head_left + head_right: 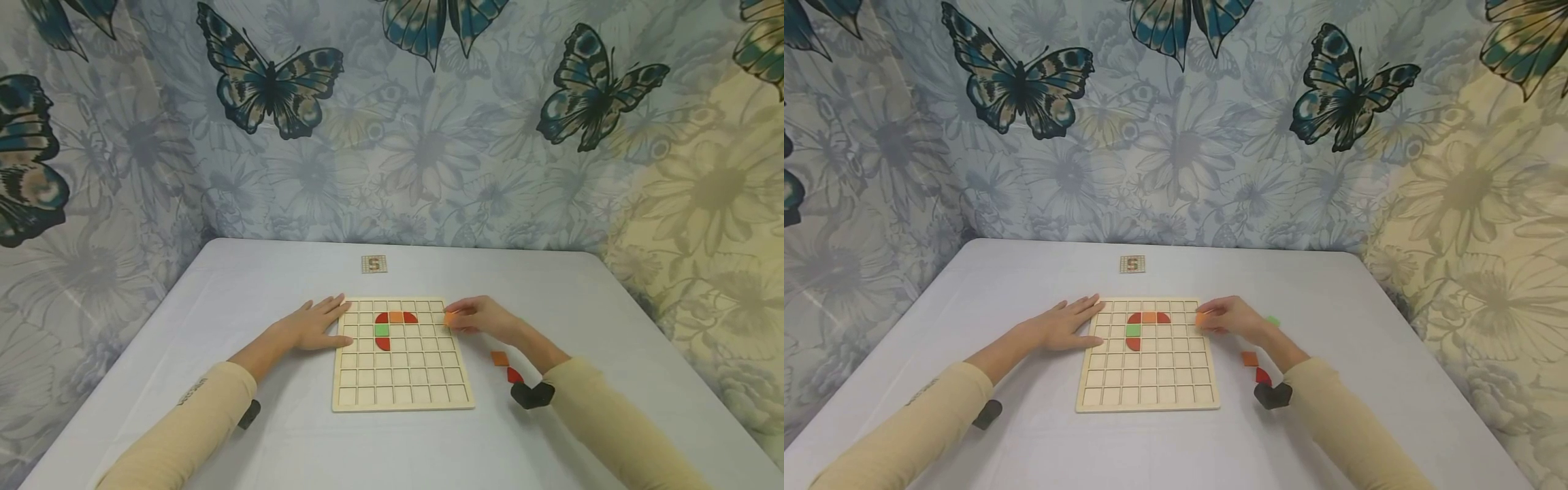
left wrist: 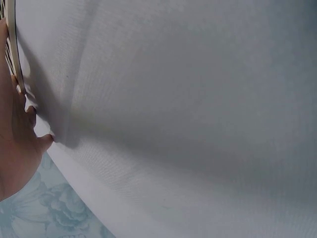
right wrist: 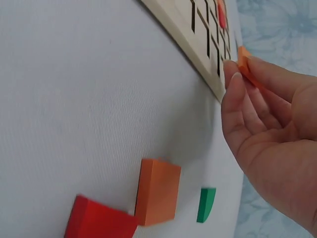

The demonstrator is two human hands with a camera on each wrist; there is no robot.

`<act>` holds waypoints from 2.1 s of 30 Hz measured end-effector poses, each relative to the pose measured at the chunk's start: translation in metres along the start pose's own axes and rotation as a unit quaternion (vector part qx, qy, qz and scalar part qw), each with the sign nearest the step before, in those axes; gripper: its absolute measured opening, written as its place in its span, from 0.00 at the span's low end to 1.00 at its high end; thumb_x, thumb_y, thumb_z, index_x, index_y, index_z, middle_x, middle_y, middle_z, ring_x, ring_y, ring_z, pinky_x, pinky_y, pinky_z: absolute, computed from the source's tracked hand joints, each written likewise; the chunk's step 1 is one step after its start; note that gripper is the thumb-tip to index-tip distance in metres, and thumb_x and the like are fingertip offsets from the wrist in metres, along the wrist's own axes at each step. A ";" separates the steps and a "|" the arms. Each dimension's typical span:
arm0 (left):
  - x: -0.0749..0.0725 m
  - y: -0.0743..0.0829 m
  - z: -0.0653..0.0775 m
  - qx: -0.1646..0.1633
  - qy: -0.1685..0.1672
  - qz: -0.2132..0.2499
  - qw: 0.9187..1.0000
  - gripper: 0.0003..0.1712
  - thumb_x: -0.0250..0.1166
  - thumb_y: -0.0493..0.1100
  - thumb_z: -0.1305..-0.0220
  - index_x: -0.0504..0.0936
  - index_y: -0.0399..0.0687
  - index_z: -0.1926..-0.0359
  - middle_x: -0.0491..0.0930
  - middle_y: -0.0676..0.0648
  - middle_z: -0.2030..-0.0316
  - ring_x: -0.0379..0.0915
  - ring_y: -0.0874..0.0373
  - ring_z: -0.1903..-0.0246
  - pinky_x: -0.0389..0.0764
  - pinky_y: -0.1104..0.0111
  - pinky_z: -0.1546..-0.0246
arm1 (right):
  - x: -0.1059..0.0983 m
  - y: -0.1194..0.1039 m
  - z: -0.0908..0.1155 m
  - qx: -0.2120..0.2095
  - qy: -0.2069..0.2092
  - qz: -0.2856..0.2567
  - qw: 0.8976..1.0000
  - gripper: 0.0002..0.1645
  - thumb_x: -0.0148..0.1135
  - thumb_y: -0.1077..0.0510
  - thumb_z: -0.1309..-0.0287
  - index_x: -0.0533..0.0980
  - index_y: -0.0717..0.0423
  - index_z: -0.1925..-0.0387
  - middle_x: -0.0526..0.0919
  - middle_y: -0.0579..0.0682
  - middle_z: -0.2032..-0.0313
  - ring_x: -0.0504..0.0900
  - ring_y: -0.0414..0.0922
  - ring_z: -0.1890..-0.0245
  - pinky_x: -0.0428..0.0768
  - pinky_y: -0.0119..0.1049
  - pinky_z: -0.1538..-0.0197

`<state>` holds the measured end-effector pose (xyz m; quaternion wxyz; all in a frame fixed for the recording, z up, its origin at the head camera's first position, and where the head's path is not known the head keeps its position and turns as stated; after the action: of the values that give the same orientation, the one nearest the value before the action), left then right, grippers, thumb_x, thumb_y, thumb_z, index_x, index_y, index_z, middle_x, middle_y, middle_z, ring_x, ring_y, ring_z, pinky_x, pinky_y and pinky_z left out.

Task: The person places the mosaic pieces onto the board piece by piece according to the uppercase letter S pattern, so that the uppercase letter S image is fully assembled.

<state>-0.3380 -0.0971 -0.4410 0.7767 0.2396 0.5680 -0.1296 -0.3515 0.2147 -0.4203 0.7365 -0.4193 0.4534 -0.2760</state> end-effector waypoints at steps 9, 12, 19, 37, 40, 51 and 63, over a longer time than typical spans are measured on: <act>0.001 -0.001 -0.001 0.002 0.001 -0.001 1.000 0.52 0.47 0.75 0.39 0.45 0.51 0.24 0.39 0.46 0.26 0.35 0.49 0.28 0.41 0.45 0.33 | 0.019 -0.005 -0.004 0.025 0.002 -0.019 0.999 0.22 0.66 0.60 0.42 0.77 0.65 0.47 0.85 0.54 0.61 0.84 0.46 0.63 0.81 0.38 0.57; 0.002 -0.001 0.000 0.005 0.003 -0.001 1.000 0.52 0.47 0.75 0.38 0.45 0.50 0.24 0.39 0.46 0.26 0.36 0.48 0.28 0.41 0.45 0.33 | 0.025 -0.005 -0.006 0.034 -0.001 -0.026 0.999 0.21 0.66 0.60 0.42 0.77 0.64 0.47 0.85 0.54 0.59 0.84 0.47 0.61 0.81 0.38 0.56; 0.003 -0.002 -0.002 0.004 0.003 -0.006 1.000 0.52 0.46 0.75 0.38 0.45 0.50 0.24 0.39 0.46 0.26 0.36 0.48 0.28 0.41 0.45 0.33 | 0.039 -0.013 -0.007 0.014 -0.030 -0.041 0.999 0.21 0.64 0.63 0.40 0.76 0.68 0.46 0.84 0.55 0.60 0.84 0.49 0.61 0.82 0.40 0.56; 0.003 -0.004 -0.004 0.005 0.005 -0.006 1.000 0.53 0.44 0.76 0.39 0.45 0.50 0.24 0.38 0.46 0.26 0.35 0.48 0.28 0.41 0.45 0.33 | 0.076 -0.029 -0.015 0.009 -0.054 -0.037 0.998 0.17 0.64 0.68 0.43 0.79 0.68 0.51 0.83 0.55 0.63 0.85 0.46 0.68 0.83 0.38 0.63; 0.003 -0.004 -0.004 0.007 0.004 -0.007 1.000 0.53 0.44 0.76 0.39 0.44 0.50 0.24 0.38 0.46 0.26 0.35 0.48 0.28 0.40 0.45 0.33 | 0.080 -0.030 -0.017 0.010 -0.052 -0.034 0.998 0.16 0.64 0.67 0.43 0.79 0.68 0.52 0.82 0.55 0.62 0.85 0.46 0.68 0.83 0.37 0.63; 0.003 -0.003 -0.003 -0.001 -0.005 -0.002 1.000 0.52 0.45 0.75 0.38 0.44 0.51 0.24 0.38 0.47 0.26 0.34 0.49 0.28 0.40 0.45 0.33 | 0.088 -0.036 -0.019 0.021 -0.018 -0.007 1.000 0.11 0.69 0.64 0.47 0.83 0.66 0.61 0.85 0.53 0.70 0.84 0.43 0.74 0.83 0.35 0.67; 0.000 -0.001 -0.001 0.001 -0.004 -0.004 1.000 0.52 0.46 0.75 0.38 0.44 0.51 0.24 0.39 0.46 0.26 0.35 0.48 0.28 0.40 0.45 0.33 | 0.091 -0.041 -0.016 0.011 0.014 0.043 0.999 0.08 0.71 0.63 0.48 0.83 0.63 0.66 0.83 0.51 0.77 0.83 0.43 0.77 0.83 0.34 0.70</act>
<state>-0.3393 -0.0971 -0.4417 0.7782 0.2372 0.5657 -0.1345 -0.3272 0.1169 -0.4279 0.7458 -0.3875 0.4781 -0.2550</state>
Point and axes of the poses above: each hand's wrist, its own z-axis away from the middle knuckle, its own x-axis out of the palm, y = z × x, the point moved 7 cm from there along -z, towards the middle knuckle
